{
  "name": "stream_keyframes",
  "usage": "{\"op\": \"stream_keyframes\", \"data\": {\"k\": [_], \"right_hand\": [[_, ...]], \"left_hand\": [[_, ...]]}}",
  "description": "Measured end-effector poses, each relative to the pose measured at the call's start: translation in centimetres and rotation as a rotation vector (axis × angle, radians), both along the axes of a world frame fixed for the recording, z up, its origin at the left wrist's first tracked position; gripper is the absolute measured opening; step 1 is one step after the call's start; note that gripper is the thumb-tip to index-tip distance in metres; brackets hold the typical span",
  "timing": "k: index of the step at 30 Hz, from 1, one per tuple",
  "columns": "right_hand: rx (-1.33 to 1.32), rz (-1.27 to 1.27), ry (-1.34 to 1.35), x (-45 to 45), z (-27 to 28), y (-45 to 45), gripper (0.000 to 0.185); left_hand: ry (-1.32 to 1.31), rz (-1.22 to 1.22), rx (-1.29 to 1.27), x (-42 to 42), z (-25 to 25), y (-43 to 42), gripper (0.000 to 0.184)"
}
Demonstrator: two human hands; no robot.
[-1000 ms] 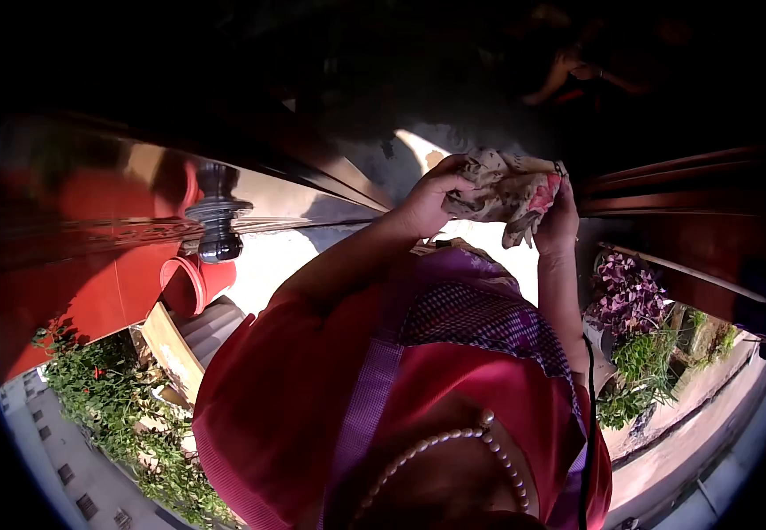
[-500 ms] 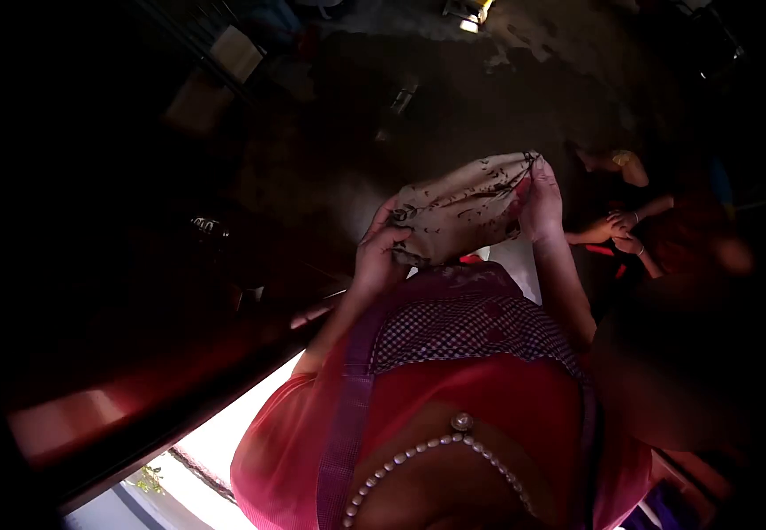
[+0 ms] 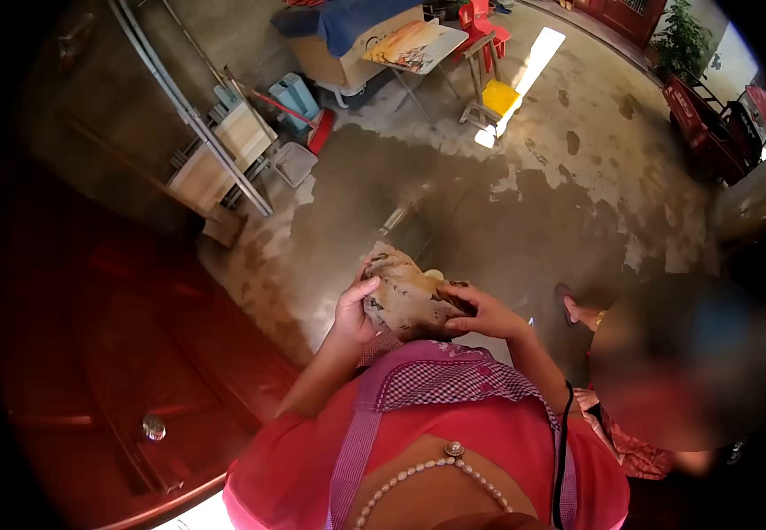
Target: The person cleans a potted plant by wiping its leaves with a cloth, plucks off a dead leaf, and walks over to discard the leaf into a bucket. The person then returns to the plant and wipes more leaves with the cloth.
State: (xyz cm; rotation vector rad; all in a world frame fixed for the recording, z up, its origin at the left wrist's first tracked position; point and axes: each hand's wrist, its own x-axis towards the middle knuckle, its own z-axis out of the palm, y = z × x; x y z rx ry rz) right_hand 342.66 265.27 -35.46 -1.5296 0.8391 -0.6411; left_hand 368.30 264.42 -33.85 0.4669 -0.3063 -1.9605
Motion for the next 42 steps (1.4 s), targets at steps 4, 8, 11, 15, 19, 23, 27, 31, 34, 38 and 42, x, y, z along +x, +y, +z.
{"op": "stream_keyframes", "data": {"k": [4, 8, 11, 15, 19, 23, 27, 31, 34, 38, 42], "right_hand": [[-0.128, -0.084, 0.451, -4.6, -2.5, -9.9, 0.028], [-0.616, -0.339, 0.86, -10.4, -1.2, -18.2, 0.019], [-0.707, -0.467, 1.021, -13.9, 2.7, -25.0, 0.02], [-0.373, -0.479, 0.691, -21.3, 3.1, -32.9, 0.023], [0.256, -0.808, -0.2, -29.4, -2.2, -40.3, 0.025], [0.47, -1.032, -0.539, -39.4, -4.2, -50.9, 0.025], [0.521, -1.11, -0.639, -46.6, -2.1, -61.2, 0.024], [0.559, -0.788, -0.578, -53.6, 1.9, -70.2, 0.034], [0.597, -0.652, -0.591, -58.1, 2.8, -76.8, 0.04], [0.537, -0.789, -0.45, -66.2, 0.7, -86.6, 0.028], [0.234, -0.96, -0.228, -75.7, -0.5, -96.1, 0.02]], "left_hand": [[-0.189, -0.095, -0.038, -4.4, -2.3, -12.3, 0.066], [-0.443, -0.182, -0.129, -10.2, -3.3, -26.9, 0.06], [-0.812, -0.244, -0.167, -15.8, -1.7, -37.2, 0.056], [-1.475, -0.071, -0.683, -25.1, -6.1, -47.4, 0.051], [-1.05, -0.504, -0.498, -36.3, -8.4, -54.2, 0.052], [-0.795, -0.841, -0.141, -47.1, -8.0, -61.0, 0.057], [-0.832, -0.902, -0.102, -55.3, -6.5, -70.0, 0.066], [-0.574, -0.713, -0.054, -63.3, -5.4, -78.1, 0.06], [-0.275, -0.781, 0.036, -67.6, -1.9, -83.5, 0.048], [-0.255, -0.789, 0.12, -74.9, -4.5, -92.4, 0.039], [-0.261, -0.713, 0.046, -84.4, -4.0, -104.0, 0.034]]}}
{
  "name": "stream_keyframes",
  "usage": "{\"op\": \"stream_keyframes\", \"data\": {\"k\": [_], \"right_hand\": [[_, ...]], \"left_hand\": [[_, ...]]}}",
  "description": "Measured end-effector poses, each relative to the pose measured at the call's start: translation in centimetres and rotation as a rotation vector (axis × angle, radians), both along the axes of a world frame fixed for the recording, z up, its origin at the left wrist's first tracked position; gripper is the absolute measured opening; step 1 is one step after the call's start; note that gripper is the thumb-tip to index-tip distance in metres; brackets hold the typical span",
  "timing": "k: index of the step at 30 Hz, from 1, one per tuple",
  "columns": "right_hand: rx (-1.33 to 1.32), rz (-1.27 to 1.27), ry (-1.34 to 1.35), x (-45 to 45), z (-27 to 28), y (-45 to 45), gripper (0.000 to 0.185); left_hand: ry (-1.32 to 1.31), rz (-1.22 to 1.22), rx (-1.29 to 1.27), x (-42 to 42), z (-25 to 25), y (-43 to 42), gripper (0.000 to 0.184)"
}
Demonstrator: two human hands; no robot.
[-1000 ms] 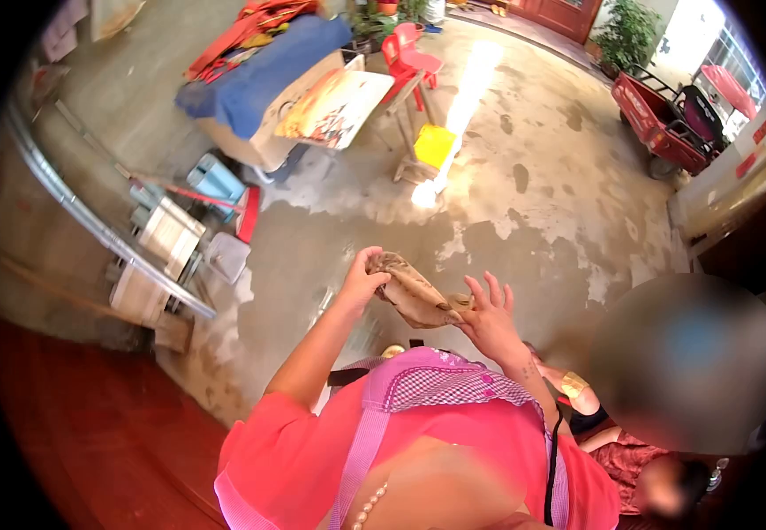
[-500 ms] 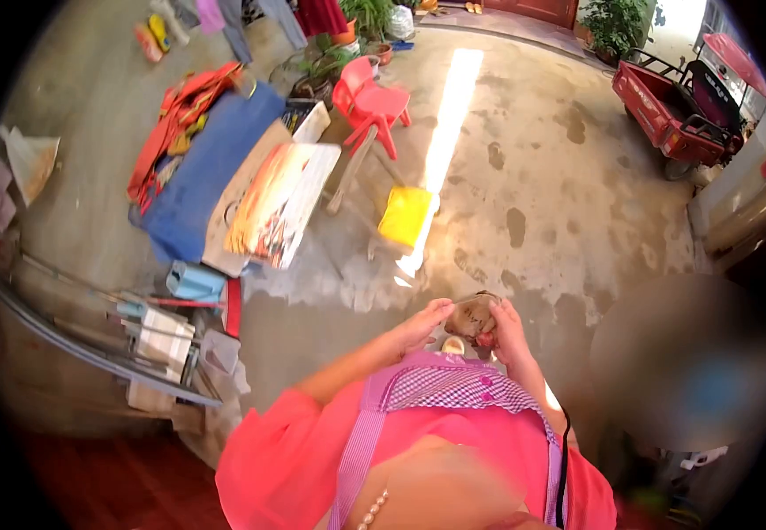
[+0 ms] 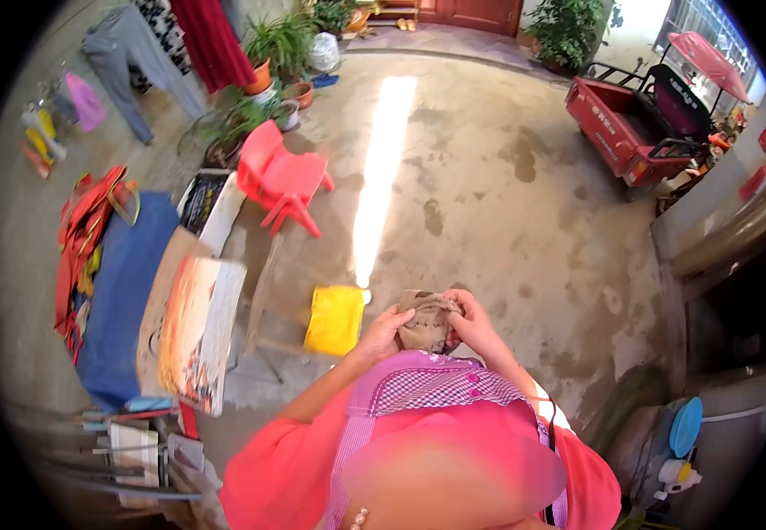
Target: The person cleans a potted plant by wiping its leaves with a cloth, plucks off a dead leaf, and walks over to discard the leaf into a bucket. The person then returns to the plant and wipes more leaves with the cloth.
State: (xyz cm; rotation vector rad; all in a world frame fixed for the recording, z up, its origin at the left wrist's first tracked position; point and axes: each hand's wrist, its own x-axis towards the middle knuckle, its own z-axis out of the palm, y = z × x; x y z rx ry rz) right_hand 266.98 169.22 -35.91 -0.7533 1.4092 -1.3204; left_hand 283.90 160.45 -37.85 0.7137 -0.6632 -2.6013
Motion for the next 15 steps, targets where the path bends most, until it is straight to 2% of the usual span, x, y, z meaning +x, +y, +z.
{"op": "stream_keyframes", "data": {"k": [2, 6, 9, 10, 13, 15], "right_hand": [[0.086, -0.069, -0.078, -4.9, 1.4, -3.8, 0.018], [-0.141, -0.139, 0.224, -14.5, 2.5, -10.7, 0.023], [0.008, -0.313, 0.199, -19.7, 2.2, -14.2, 0.027], [0.062, -0.248, 0.105, -21.9, 1.6, -14.9, 0.034], [-0.177, -0.334, -0.184, -26.6, -1.1, -18.5, 0.042], [-0.244, -0.314, -0.385, -31.1, -1.1, -22.1, 0.043]], "left_hand": [[0.051, 0.006, 0.003, -5.2, 1.3, -5.0, 0.031], [0.137, -0.103, -0.047, -15.8, 5.8, -14.6, 0.03], [0.177, -0.249, -0.051, -23.4, 6.1, -19.6, 0.031], [0.211, -0.318, -0.03, -25.8, 5.8, -20.9, 0.032], [0.254, -0.433, 0.0, -33.1, 4.5, -25.2, 0.033], [0.264, -0.475, 0.007, -38.1, 3.3, -28.8, 0.034]]}}
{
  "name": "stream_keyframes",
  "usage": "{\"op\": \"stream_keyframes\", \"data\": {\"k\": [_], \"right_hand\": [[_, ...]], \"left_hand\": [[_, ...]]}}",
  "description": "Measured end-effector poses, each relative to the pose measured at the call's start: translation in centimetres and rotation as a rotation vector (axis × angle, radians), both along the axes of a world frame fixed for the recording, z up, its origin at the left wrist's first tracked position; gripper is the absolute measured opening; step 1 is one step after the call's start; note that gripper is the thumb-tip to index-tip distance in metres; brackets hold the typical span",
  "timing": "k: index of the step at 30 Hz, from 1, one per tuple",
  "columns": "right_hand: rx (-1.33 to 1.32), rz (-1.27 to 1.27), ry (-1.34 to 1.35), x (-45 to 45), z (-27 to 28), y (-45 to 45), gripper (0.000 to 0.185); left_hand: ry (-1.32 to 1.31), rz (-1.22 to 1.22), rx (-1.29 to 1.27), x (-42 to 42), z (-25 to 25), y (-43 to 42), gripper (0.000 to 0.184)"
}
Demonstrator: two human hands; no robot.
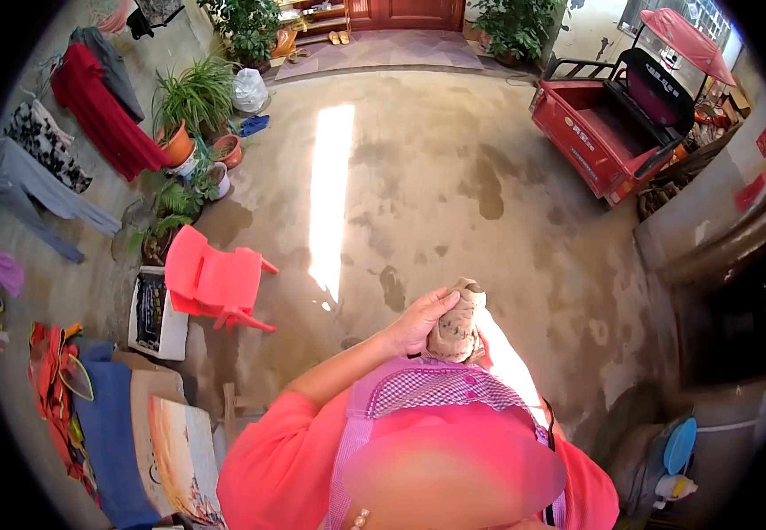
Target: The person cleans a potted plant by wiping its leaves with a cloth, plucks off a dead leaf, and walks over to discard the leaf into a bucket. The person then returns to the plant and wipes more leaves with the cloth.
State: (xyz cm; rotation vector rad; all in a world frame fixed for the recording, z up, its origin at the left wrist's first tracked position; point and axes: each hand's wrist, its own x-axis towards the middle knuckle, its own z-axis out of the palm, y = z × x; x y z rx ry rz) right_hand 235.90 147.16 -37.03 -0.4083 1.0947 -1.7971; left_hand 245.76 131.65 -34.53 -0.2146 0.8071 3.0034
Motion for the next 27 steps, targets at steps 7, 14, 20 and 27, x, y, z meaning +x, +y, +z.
{"op": "stream_keyframes", "data": {"k": [7, 14, 20, 27], "right_hand": [[-0.148, 0.265, -0.3, -15.1, 5.0, -16.9, 0.049], [-0.115, 0.439, -0.015, -31.0, 2.8, -32.6, 0.045], [-0.069, 0.266, 0.064, -42.8, 4.0, -43.7, 0.039], [-0.216, 0.037, 0.07, -56.6, 11.1, -58.1, 0.045]], "left_hand": [[-0.084, 0.26, -0.087, -14.2, 2.1, -16.4, 0.036], [-0.215, 0.595, -0.087, -25.6, 1.0, -30.8, 0.031], [-0.007, 0.517, -0.946, -37.7, -2.1, -43.8, 0.029], [-0.3, 0.32, -0.217, -54.5, 1.3, -57.0, 0.036]]}}
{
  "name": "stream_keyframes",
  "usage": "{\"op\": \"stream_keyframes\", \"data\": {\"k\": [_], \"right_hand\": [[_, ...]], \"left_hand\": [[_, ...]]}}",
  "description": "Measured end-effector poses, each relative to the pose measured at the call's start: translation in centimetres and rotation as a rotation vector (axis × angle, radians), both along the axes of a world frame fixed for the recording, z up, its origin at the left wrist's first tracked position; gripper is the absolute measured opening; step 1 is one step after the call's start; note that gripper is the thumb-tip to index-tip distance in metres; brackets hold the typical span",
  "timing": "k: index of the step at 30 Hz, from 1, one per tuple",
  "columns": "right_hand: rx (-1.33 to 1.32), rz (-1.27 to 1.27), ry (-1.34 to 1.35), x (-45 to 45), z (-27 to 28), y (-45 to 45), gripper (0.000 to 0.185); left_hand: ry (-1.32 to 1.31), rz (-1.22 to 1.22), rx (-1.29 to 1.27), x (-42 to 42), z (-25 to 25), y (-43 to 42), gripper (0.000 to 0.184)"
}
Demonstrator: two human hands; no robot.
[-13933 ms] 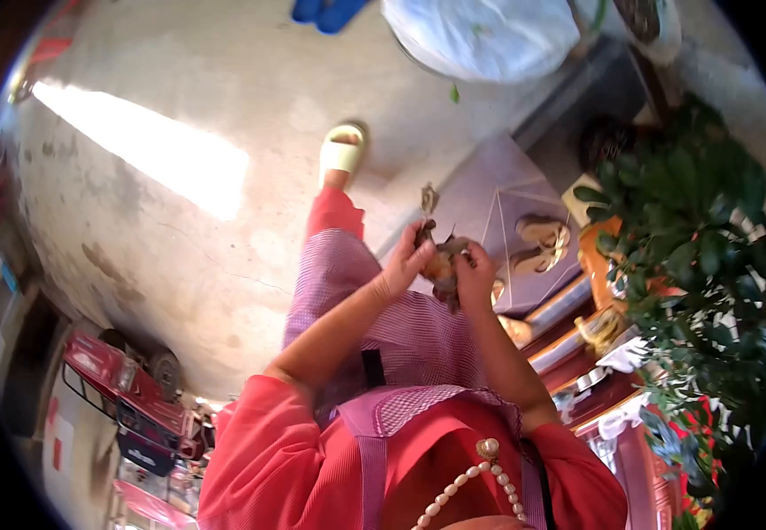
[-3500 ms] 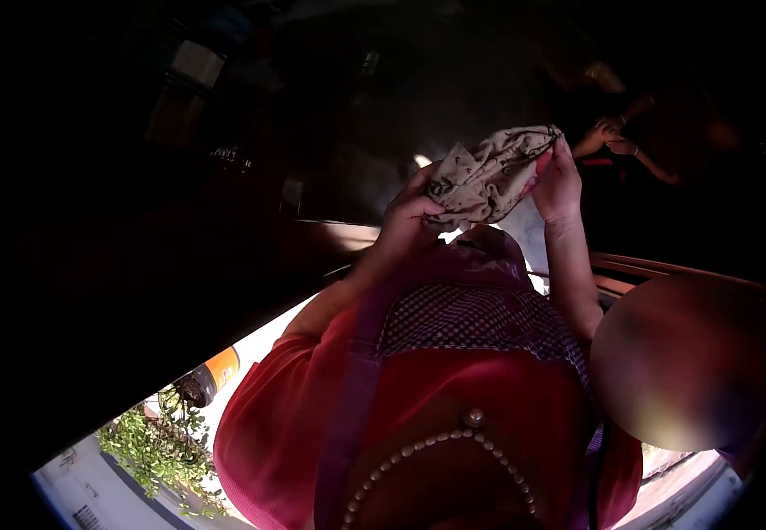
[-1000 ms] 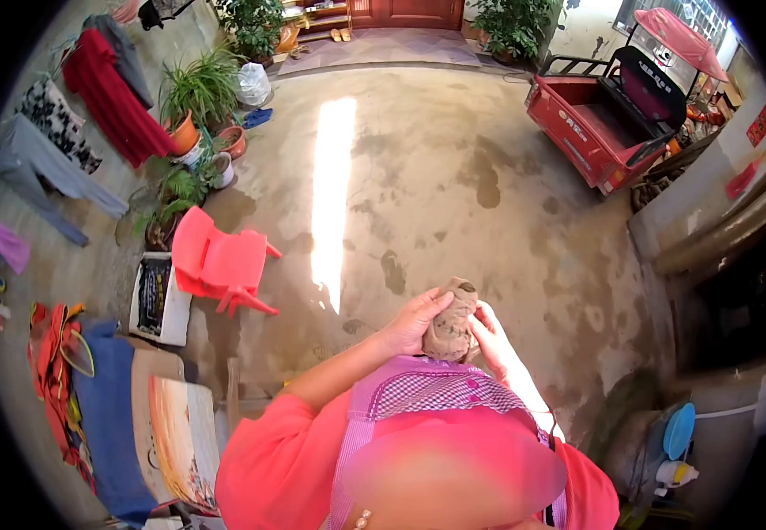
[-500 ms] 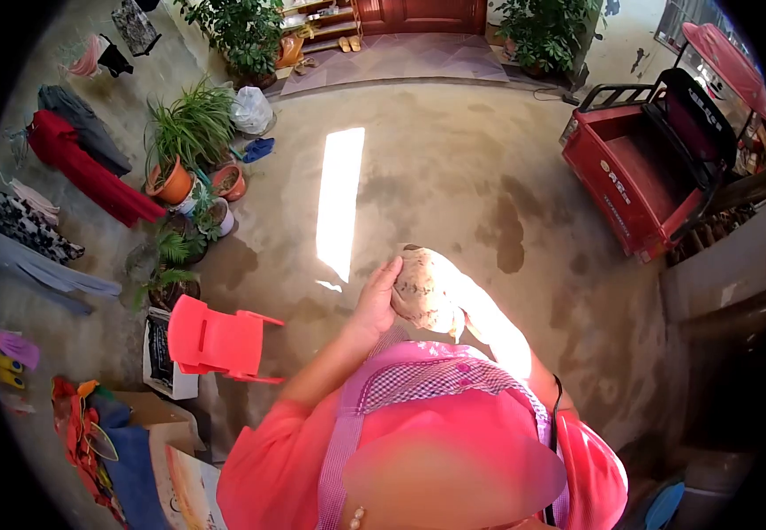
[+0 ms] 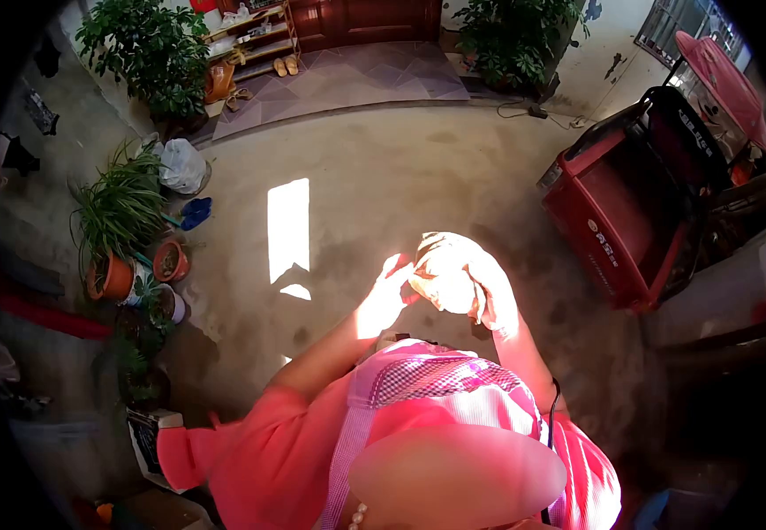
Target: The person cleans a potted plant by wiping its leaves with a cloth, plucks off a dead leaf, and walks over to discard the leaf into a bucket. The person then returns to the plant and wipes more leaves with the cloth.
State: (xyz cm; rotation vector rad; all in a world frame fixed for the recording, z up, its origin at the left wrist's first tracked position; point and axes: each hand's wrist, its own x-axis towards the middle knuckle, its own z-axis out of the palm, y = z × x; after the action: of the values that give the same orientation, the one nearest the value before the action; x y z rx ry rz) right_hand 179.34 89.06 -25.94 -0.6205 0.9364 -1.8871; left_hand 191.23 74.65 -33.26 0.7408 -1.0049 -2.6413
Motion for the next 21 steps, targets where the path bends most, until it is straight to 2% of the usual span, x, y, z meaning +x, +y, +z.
{"op": "stream_keyframes", "data": {"k": [2, 4, 5, 7, 9, 11, 13, 14, 17, 18, 21], "right_hand": [[-0.027, -0.12, 0.048, -2.8, -0.2, -2.0, 0.048], [0.241, -0.114, -0.056, -6.8, -4.0, -2.0, 0.05], [0.266, -0.147, -0.086, -8.4, -4.6, -2.8, 0.051], [0.25, -0.217, -0.135, -11.9, -6.4, -4.6, 0.054], [0.193, -0.218, -0.169, -17.0, -6.7, -6.4, 0.057], [0.17, -0.287, -0.169, -22.2, -7.2, -8.8, 0.052], [0.194, -0.304, -0.206, -27.6, -7.9, -11.1, 0.05], [0.206, -0.315, -0.234, -30.1, -8.0, -12.6, 0.049], [0.143, -0.258, -0.296, -37.6, -7.7, -16.7, 0.045], [0.151, -0.228, -0.241, -40.0, -7.1, -18.0, 0.046], [0.149, -0.092, -0.236, -45.3, -5.5, -21.2, 0.052]], "left_hand": [[0.17, -0.176, 0.177, -4.4, 1.7, -3.0, 0.04], [0.418, -0.406, 0.364, -9.0, 2.8, -4.9, 0.042], [0.464, -0.433, 0.278, -11.0, 0.8, -5.8, 0.044], [0.325, -0.398, 0.252, -15.0, -1.2, -7.5, 0.04], [0.222, -0.356, 0.315, -19.4, -0.7, -9.9, 0.035], [0.314, -0.359, 0.329, -24.0, -1.4, -12.1, 0.036], [0.202, -0.278, 0.254, -28.9, -0.8, -13.8, 0.048], [0.272, -0.337, 0.3, -31.5, -0.2, -15.0, 0.048], [0.204, -0.354, 0.208, -38.7, 1.8, -19.2, 0.048], [0.179, -0.314, 0.182, -41.1, 2.2, -20.4, 0.043], [0.18, -0.217, 0.192, -46.2, 3.4, -22.8, 0.048]]}}
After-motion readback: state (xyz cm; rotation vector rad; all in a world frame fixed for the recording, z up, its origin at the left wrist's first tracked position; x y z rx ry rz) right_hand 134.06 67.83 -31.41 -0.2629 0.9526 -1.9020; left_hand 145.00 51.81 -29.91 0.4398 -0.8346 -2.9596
